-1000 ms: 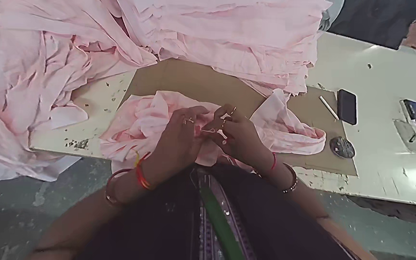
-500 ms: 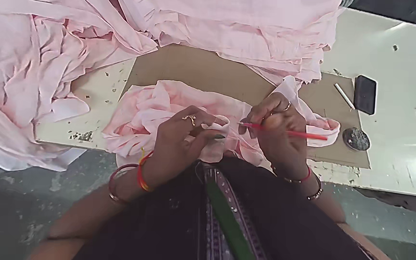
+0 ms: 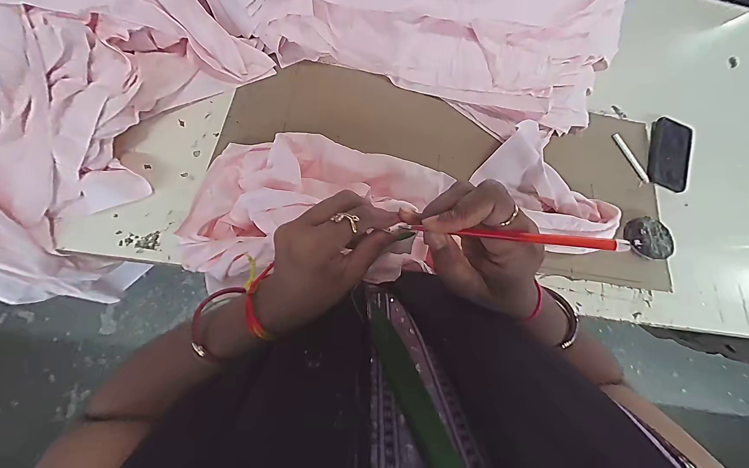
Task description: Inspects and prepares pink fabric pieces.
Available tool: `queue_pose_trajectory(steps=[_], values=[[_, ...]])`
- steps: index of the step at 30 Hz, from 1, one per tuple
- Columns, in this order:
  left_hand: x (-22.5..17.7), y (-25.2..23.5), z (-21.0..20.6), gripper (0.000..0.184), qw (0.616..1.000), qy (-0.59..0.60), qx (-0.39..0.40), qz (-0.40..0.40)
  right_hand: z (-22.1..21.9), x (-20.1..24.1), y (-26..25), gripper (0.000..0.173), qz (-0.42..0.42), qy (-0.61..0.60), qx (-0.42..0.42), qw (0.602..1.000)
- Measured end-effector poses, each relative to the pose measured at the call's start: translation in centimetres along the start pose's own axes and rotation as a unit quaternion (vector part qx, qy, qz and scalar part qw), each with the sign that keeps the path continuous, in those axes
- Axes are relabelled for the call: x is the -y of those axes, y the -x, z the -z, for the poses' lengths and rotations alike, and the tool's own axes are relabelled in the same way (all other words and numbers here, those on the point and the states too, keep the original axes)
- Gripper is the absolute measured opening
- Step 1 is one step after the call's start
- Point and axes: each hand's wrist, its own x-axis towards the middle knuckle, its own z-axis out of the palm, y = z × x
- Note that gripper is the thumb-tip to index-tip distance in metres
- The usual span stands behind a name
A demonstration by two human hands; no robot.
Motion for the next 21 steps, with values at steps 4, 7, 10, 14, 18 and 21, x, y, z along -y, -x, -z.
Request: queue_pose_trajectory(steps=[4, 7, 10, 14, 18, 21], values=[[0.0, 0.1, -0.1, 0.015, 1.000, 0.000, 0.001, 0.000, 0.0, 0.0, 0.1, 0.008, 0.004, 0.013, 0.010, 1.000], [0.0, 0.1, -0.2, 0.015, 1.000, 0.000, -0.001, -0.002, -0.2, 0.1, 0.2, 0.007, -0.004, 0.020, 0.000, 1.000], [0.0, 0.2, -0.1, 0.014, 1.000, 0.001, -0.001, -0.002, -0.3, 0.2, 0.2, 0.008, -0.006, 0.014, 0.011, 1.000], [0.0, 0.2, -0.1, 0.014, 1.000, -0.005, 0.000, -0.017, -0.7, 0.0, 0.3, 0.006, 0.003, 0.023, -0.036, 0.999], [1.4, -0.5, -0.4, 0.022, 0.998, -0.035, -0.035, 0.034, -0.2, 0.1, 0.1, 0.009, -0.005, -0.024, -0.132, 0.991], [4.4, -1.6, -1.8, 0.019, 0.946, 0.121, -0.074, 0.290, 0.2, -1.3, 0.8, 0.031, 0.005, 0.026, -0.061, 0.998]])
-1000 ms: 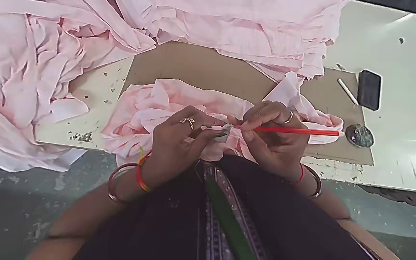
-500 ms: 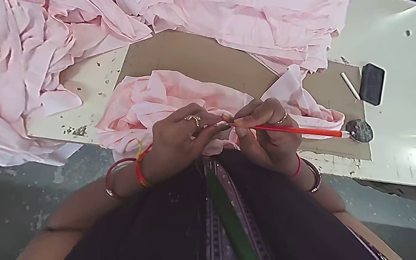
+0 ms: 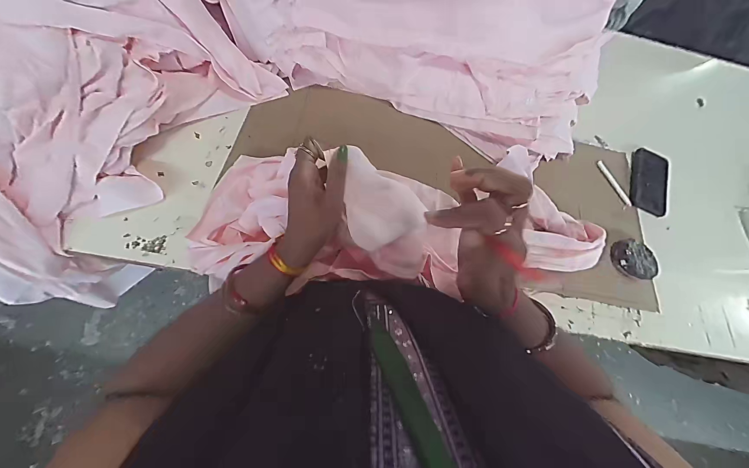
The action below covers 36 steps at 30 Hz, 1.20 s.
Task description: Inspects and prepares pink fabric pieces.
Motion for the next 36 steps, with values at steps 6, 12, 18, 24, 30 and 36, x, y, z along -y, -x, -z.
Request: queue_pose_trajectory(steps=[6, 12, 18, 24, 30, 36], values=[[3.5, -3.1, -1.7, 0.024, 0.898, 0.266, -0.095, 0.337, -3.6, -6.9, 4.4, 0.044, 0.061, 0.311, 0.163, 0.934], [3.9, -1.9, -0.4, 0.042, 0.991, 0.109, 0.054, 0.049, -3.3, -7.1, 2.6, 0.010, -0.047, 0.301, 0.092, 0.948], [-0.3, -2.6, 2.3, 0.027, 0.926, -0.068, 0.266, -0.258, 1.3, -4.6, -1.6, 0.010, -0.128, 0.135, 0.039, 0.982], [-1.2, -4.3, 5.9, 0.021, 0.886, -0.051, 0.429, -0.170, 4.8, -5.1, -1.6, 0.010, -0.164, -0.116, 0.006, 0.979], [-0.9, -3.0, 5.3, 0.029, 0.872, -0.135, 0.264, -0.389, 3.6, -4.9, -0.6, 0.021, -0.198, -0.269, 0.006, 0.943], [-3.1, 1.2, 2.2, 0.018, 0.876, -0.180, 0.150, -0.422, -0.3, -3.3, -1.2, 0.019, -0.094, -0.194, 0.081, 0.973]])
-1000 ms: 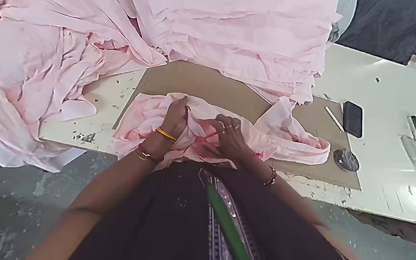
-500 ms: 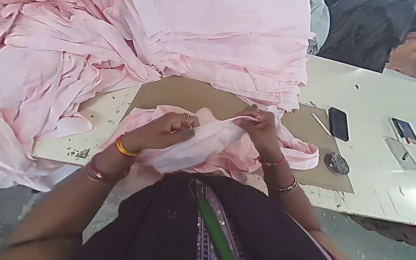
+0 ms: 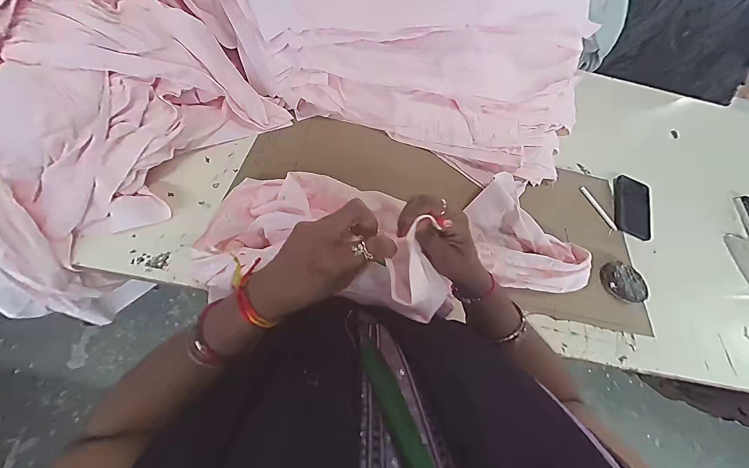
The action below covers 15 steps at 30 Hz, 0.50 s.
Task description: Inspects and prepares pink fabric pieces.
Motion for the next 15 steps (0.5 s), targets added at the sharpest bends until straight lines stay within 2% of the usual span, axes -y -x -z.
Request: queue_pose_trajectory(steps=[3, 5, 10, 13, 15], values=[[-0.4, -0.2, -0.6, 0.014, 0.998, 0.046, -0.048, 0.020, -0.9, -0.6, -0.2, 0.013, -0.017, -0.062, 0.025, 0.998], [-0.3, -0.4, -1.0, 0.017, 0.994, 0.075, -0.064, 0.038, -1.4, -0.7, 0.1, 0.007, -0.038, -0.101, 0.027, 0.994], [-0.3, -0.6, -1.0, 0.023, 0.998, 0.051, -0.041, 0.025, -1.7, -1.0, 0.2, 0.003, -0.043, -0.130, 0.032, 0.990], [-0.1, -0.7, -1.0, 0.024, 0.998, 0.038, -0.045, 0.019, -2.0, -1.1, 0.0, 0.006, -0.061, -0.139, 0.034, 0.988], [0.0, -0.7, -1.1, 0.025, 0.998, 0.019, -0.048, 0.021, -2.0, -1.2, -0.1, 0.013, -0.082, -0.104, 0.010, 0.991]])
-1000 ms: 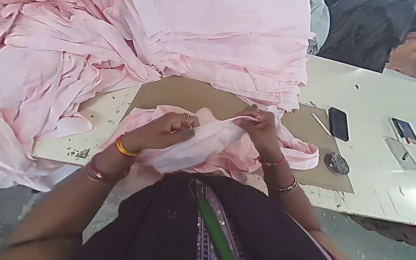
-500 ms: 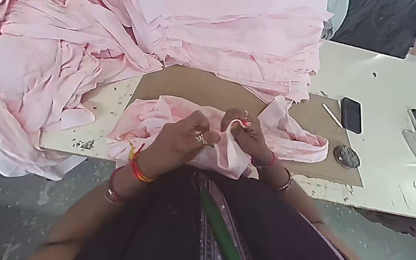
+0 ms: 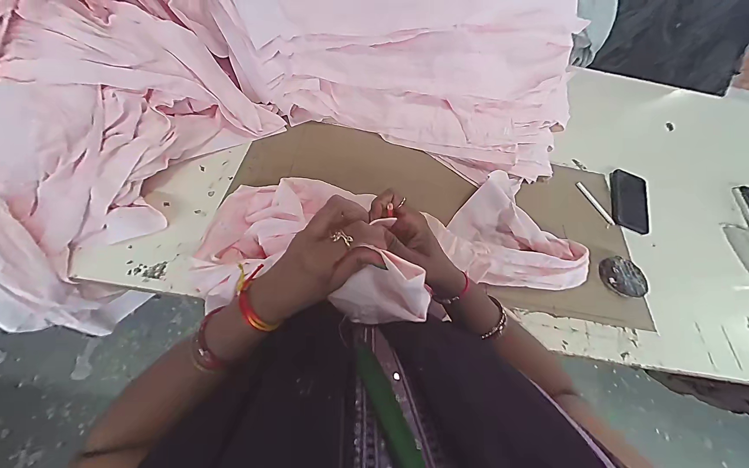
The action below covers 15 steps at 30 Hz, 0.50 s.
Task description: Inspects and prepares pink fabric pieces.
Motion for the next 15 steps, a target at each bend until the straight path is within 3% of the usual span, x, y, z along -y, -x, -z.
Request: queue_pose_trajectory(steps=[4, 5, 7, 11, 13, 15], values=[[0.2, 0.3, 0.4, 0.025, 0.990, -0.122, -0.054, 0.038, 1.2, 0.6, 0.4, 0.039, 0.044, 0.218, -0.191, 0.956], [0.3, 0.0, 0.7, 0.025, 0.983, -0.160, -0.072, 0.046, 1.7, 1.8, 0.3, 0.052, 0.067, 0.256, -0.193, 0.945], [0.2, -0.2, 1.2, 0.024, 0.973, -0.209, -0.078, 0.055, 1.5, 4.0, 0.6, 0.059, 0.129, 0.330, -0.130, 0.926], [0.4, -0.8, 1.1, 0.029, 0.971, -0.226, -0.060, 0.048, 0.2, 3.5, 0.2, 0.014, 0.266, 0.511, -0.150, 0.804], [-0.3, -1.0, 1.5, 0.027, 0.974, -0.208, 0.007, 0.086, 0.5, 2.9, 0.2, 0.013, 0.280, 0.529, -0.143, 0.788], [-1.2, -1.6, 2.5, 0.018, 0.975, -0.144, 0.098, 0.135, 0.3, 2.8, 0.1, 0.013, 0.271, 0.524, -0.106, 0.800]])
